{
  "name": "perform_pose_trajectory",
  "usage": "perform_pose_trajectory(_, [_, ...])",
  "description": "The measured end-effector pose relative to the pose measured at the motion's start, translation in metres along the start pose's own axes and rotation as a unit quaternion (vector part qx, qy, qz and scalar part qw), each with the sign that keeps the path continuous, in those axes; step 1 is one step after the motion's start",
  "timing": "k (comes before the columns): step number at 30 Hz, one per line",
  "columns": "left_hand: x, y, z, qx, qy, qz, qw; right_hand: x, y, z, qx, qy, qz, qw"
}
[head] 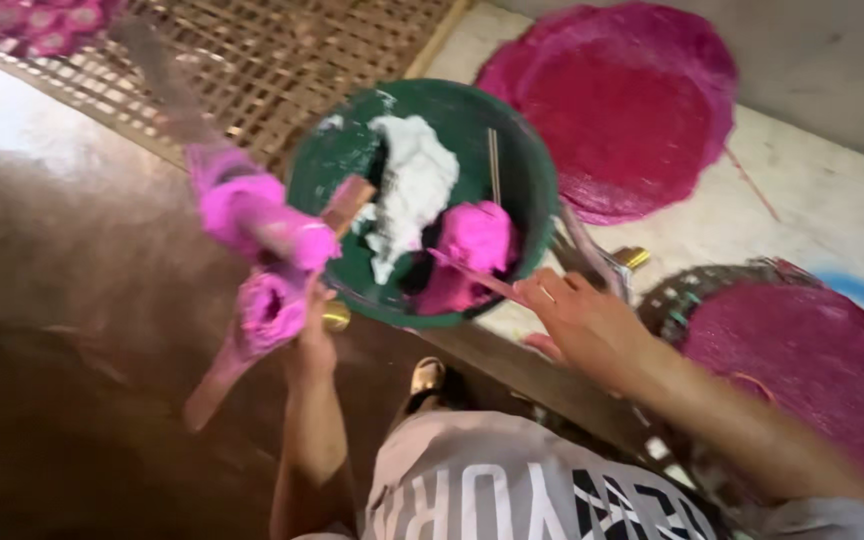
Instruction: The person applies white and pink paste onto circular bases and decorative structures using a wooden tool.
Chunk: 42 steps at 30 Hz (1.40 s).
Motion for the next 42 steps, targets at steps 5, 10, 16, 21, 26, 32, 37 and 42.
perform_pose_trajectory(5, [0.017,0.036,-0.007,0.107,0.303,-0.068,0.945,0.062,0.078,0.019,0.021,-0.143,-0.216,0.966])
perform_pose_trajectory(10, [0.048,0.028,-0.045,0.164,0.390,-0.149,0.894,0.049,0.118,0.014,0.010,-0.136,-0.316,0.939])
perform_pose_trajectory(16, [0.087,0.017,-0.039,0.195,0.420,-0.183,0.867,0.046,0.126,0.054,0.073,-0.179,-0.316,0.929])
perform_pose_trajectory(21, [0.086,0.004,-0.031,0.198,0.419,-0.187,0.866,0.098,0.097,0.050,0.013,-0.184,-0.374,0.909])
perform_pose_trajectory(26, [0.085,0.003,-0.029,0.204,0.422,-0.194,0.862,0.131,0.083,0.013,-0.061,-0.122,-0.377,0.916])
perform_pose_trajectory(32, [0.091,0.012,-0.020,0.214,0.424,-0.182,0.861,0.084,0.070,0.004,0.056,0.027,-0.416,0.907])
perform_pose_trajectory(37, [0.085,0.026,-0.011,0.215,0.441,-0.157,0.857,-0.011,0.067,0.016,0.195,-0.099,-0.506,0.834])
perform_pose_trajectory(42, [0.081,0.030,-0.005,0.206,0.462,-0.149,0.850,-0.028,0.080,0.014,0.111,-0.174,-0.495,0.844])
Point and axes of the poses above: each hand's wrist, its own y-axis towards the middle knuckle, its own x-axis out of the palm, z = x × y, the point moved 9 cm from there along y, towards the middle knuckle, and after that the axes turned 4 degrees about -x, right-handed, at the moved point
